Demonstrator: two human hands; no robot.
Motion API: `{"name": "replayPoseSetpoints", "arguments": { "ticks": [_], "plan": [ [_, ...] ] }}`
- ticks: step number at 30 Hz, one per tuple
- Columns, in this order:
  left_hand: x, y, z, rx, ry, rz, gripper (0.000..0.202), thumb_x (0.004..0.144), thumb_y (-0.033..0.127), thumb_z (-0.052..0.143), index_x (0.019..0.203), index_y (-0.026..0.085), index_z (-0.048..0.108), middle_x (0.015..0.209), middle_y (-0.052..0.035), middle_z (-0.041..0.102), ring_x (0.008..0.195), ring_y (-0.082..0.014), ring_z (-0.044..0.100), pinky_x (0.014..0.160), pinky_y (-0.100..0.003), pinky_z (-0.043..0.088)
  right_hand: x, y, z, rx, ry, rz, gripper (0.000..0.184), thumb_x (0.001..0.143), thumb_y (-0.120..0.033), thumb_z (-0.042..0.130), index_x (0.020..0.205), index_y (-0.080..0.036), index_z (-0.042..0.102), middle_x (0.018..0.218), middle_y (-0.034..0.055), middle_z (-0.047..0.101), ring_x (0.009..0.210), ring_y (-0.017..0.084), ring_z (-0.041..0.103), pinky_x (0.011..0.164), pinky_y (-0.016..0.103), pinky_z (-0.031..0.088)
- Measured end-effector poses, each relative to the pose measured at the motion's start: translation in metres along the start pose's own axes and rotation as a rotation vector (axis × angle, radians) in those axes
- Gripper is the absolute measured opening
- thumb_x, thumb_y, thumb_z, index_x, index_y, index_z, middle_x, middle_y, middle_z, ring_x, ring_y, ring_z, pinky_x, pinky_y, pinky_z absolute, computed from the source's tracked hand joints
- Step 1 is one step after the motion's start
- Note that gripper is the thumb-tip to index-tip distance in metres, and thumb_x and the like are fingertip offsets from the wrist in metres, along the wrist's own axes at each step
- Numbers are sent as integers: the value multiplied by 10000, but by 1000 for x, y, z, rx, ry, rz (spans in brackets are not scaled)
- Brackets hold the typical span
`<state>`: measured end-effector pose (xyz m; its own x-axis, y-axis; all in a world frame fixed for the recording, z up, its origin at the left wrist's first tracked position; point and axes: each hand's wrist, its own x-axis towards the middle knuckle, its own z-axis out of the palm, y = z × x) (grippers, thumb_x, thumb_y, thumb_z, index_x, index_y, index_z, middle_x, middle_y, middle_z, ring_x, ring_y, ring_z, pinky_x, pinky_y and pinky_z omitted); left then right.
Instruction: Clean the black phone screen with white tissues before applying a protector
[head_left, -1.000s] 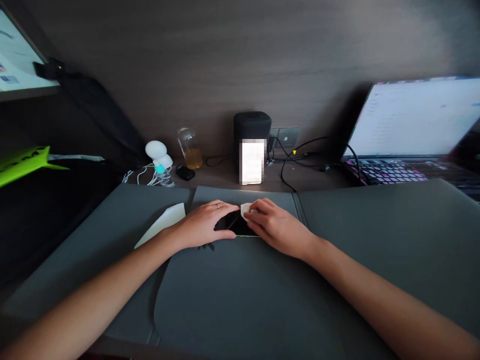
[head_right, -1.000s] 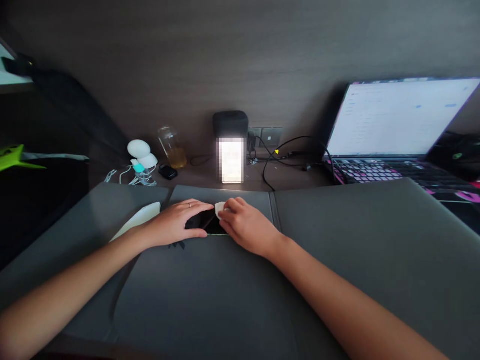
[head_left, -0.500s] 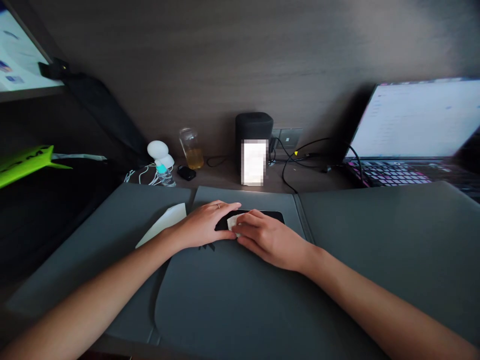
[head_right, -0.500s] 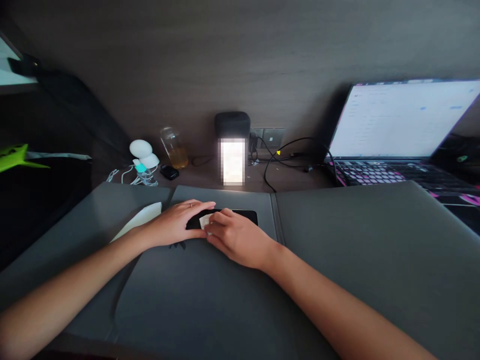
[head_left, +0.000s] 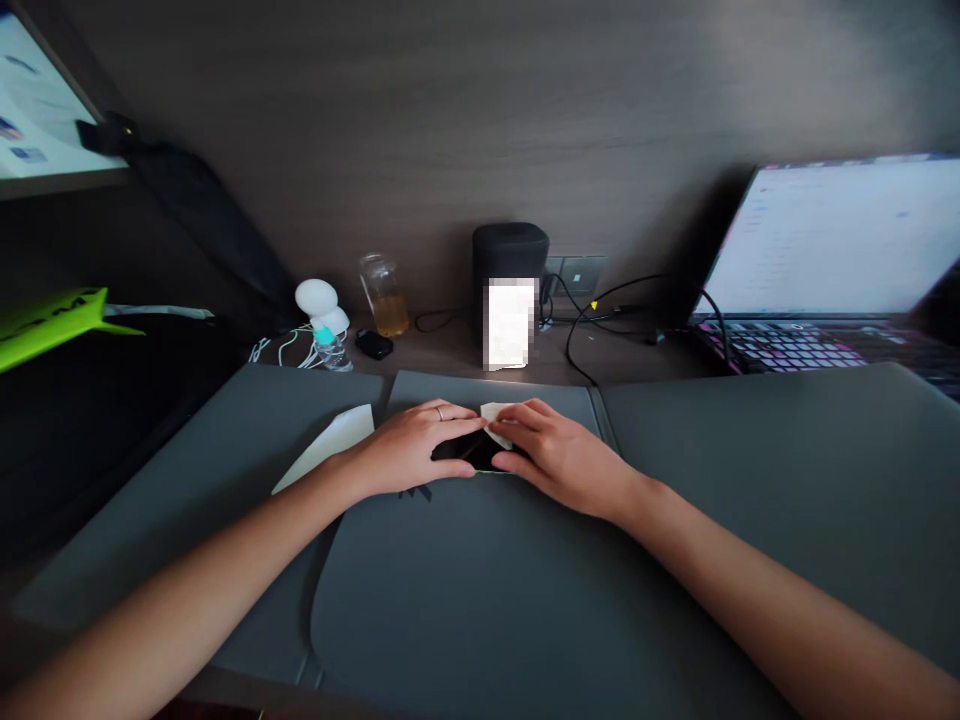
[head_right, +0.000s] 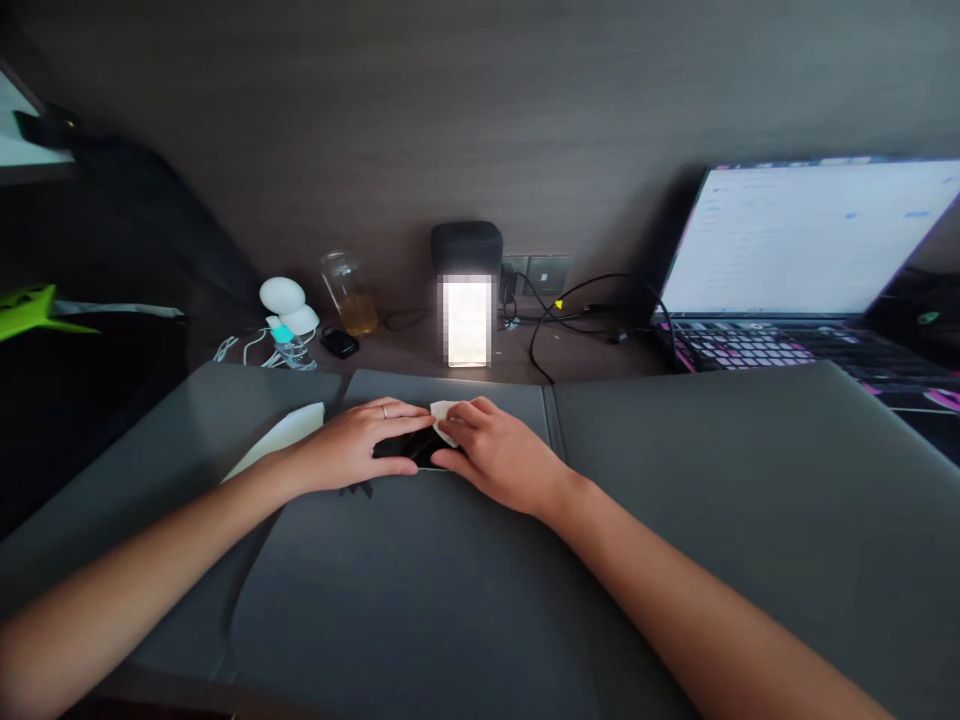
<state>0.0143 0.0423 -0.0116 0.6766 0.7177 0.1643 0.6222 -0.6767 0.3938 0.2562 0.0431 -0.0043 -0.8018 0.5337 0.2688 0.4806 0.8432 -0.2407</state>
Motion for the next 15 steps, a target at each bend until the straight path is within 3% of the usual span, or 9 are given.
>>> {"name": "replayPoseSetpoints", "arguments": {
  "ticks": [4,10,15],
  "plan": [
    [0,0,0,4,8,9,477,896,379,679,1346,295,544,1357,-36,590,1242,-250,515,1021,-407,443,1,-4,2,28,-53,-115,420,995,-440,446,1228,-135,616,1179,130,598,1115,258,536,1005,444,468],
    [0,-1,0,7,-1,-16,514,883,391,688,1360,282,531,1363,-52,585,1247,-260,514,1015,-406,451,1,0,4,-18,20,-9,324,996,-324,473,1220,-146,625,1115,122,623,1064,246,560,958,433,493],
    [0,-2,2,28,11,2,432,884,366,696,1288,257,589,1358,-51,591,1249,-251,516,1027,-403,445,3,-4,8,-31,-2,-97,279,995,-257,462,1175,-141,640,1188,124,607,1043,233,557,970,426,486]
  ]
}}
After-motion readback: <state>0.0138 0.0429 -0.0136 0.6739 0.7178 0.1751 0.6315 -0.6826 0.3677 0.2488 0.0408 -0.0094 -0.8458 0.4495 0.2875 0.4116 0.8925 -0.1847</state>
